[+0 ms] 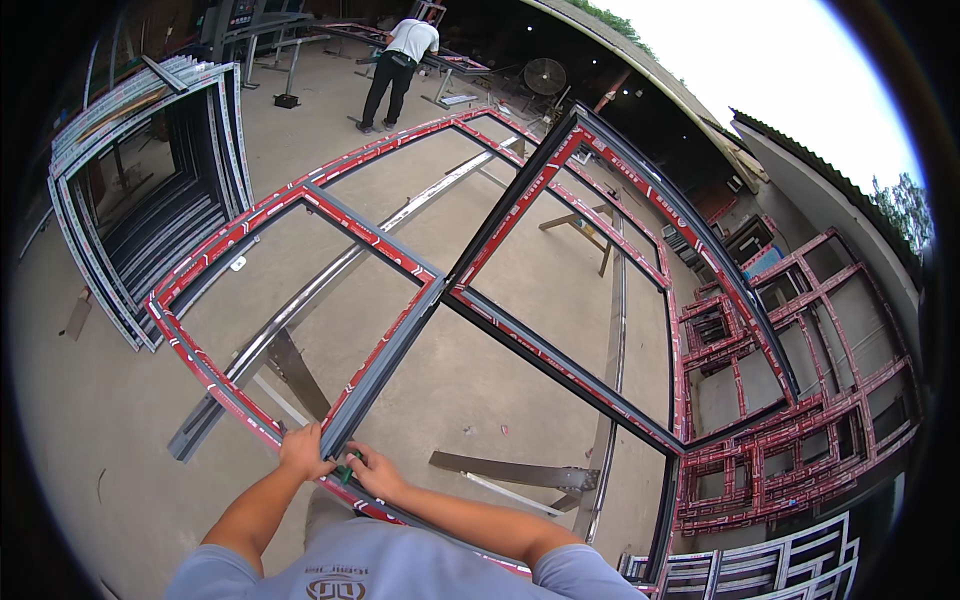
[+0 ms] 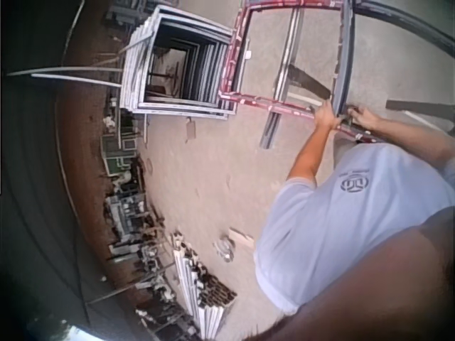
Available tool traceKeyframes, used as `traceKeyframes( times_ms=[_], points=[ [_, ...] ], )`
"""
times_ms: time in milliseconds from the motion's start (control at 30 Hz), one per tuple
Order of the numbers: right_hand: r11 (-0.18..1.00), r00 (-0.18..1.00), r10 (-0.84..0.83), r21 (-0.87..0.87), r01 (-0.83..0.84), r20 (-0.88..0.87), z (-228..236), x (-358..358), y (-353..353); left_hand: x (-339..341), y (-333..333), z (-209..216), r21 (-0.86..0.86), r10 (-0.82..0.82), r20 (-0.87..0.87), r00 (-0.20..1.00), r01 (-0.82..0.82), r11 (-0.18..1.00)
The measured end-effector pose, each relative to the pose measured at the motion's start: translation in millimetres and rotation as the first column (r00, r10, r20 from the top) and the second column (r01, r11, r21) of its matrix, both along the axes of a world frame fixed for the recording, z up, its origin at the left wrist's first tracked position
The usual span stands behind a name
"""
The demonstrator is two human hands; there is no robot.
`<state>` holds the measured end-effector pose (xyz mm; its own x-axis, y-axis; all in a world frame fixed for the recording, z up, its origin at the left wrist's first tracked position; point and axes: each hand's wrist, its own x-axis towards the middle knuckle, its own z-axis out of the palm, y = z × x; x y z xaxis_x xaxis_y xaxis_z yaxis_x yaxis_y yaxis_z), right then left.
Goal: The person assembles a large window frame by inserting rubber seals into the frame grooves and securing joints with a screwdriver. The person uses a cordless drill to fasten screws and adjusts frame pieces to align them properly.
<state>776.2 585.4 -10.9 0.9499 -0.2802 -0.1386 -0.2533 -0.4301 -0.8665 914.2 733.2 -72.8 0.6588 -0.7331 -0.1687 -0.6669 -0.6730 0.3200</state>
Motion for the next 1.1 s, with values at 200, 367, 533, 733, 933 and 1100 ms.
traceKeyframes(
  times_ms=[200, 367, 533, 733, 933, 1100],
  points=[
    [0.425, 0.755, 0.655, -0.816, -0.391, -0.021, 39, 2, -10, 1, -2, 0, 0.032, -0.001, -0.002, 1.000, 0.001, 0.999],
    [0.550, 0.848, 0.522, -0.723, -0.419, -0.094, 29, 9, 8, 2, -2, -3, 0.004, -0.004, 0.014, 1.000, 0.004, 1.000],
    [0.955, 0.957, -0.108, 0.240, 0.175, -0.270, -2, 12, 14, 1, 1, -4, -0.058, -0.016, 0.030, 0.999, 0.018, 0.998],
    [0.945, 0.981, -0.010, 0.320, 0.074, -0.196, -2, -2, 5, -1, 2, -1, -0.052, -0.002, -0.003, 1.000, 0.001, 0.999],
    [0.454, 0.698, 0.702, -0.844, -0.286, 0.141, 36, -15, -6, 0, 1, 4, -0.028, 0.024, -0.019, 1.000, -0.025, 0.999],
    [0.372, 0.728, 0.685, -0.839, -0.398, -0.041, 35, -4, 9, 1, 0, 3, 0.038, 0.010, -0.009, 1.000, -0.010, 0.999]
  ],
)
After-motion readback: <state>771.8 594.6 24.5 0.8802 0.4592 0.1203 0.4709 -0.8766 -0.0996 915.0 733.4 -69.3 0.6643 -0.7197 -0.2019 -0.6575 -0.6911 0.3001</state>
